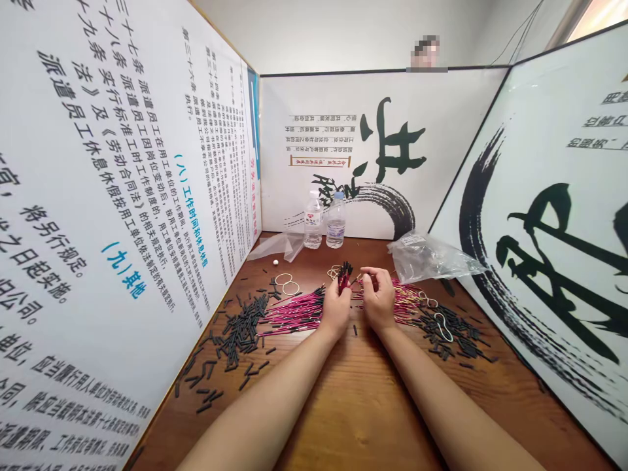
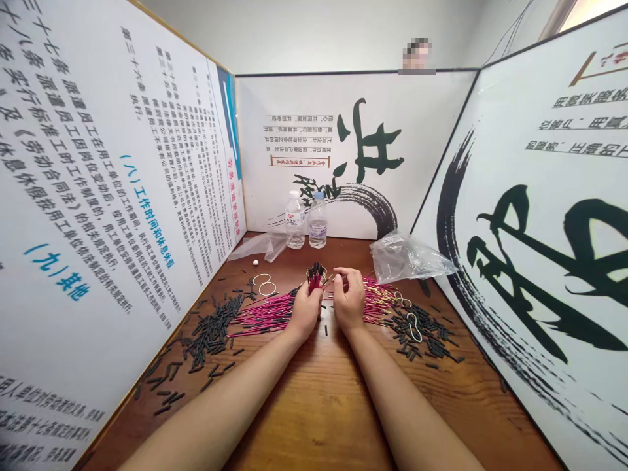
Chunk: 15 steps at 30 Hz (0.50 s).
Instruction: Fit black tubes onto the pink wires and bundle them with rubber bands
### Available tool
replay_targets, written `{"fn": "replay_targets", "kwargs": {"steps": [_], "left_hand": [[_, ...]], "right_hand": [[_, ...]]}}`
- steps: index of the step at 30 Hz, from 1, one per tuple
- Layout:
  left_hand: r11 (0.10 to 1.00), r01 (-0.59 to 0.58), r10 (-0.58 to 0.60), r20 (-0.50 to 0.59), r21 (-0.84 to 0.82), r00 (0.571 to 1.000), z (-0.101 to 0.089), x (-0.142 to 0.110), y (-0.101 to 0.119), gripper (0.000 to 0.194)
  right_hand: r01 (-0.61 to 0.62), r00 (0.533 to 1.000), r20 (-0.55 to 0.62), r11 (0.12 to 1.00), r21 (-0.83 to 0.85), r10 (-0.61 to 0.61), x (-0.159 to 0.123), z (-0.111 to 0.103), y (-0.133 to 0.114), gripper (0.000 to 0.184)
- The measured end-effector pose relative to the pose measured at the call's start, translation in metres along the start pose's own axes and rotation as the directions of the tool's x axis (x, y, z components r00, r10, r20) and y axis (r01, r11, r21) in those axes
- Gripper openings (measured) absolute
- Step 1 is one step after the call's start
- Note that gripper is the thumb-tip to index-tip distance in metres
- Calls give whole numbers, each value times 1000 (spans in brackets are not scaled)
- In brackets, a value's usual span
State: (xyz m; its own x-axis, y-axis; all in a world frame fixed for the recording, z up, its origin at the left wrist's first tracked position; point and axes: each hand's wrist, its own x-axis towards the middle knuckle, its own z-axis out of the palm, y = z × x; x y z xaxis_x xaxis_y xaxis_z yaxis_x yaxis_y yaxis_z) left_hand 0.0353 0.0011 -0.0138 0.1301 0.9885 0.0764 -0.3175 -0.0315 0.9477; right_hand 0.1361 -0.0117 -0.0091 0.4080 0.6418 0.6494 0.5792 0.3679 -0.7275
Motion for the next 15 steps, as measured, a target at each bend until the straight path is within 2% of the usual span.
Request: {"fn": "replay_targets", "kwargs": {"steps": [7, 15], "left_hand": [[1000, -9, 10, 3, -16, 1000, -1, 0, 1, 8], [999, 7, -6, 18, -49, 1000, 0, 0, 2, 4]], "right_hand": [[2, 999, 54, 999, 35, -4, -2, 1, 1, 24], [30, 998, 54, 999, 40, -33, -2, -2, -1, 22]]}}
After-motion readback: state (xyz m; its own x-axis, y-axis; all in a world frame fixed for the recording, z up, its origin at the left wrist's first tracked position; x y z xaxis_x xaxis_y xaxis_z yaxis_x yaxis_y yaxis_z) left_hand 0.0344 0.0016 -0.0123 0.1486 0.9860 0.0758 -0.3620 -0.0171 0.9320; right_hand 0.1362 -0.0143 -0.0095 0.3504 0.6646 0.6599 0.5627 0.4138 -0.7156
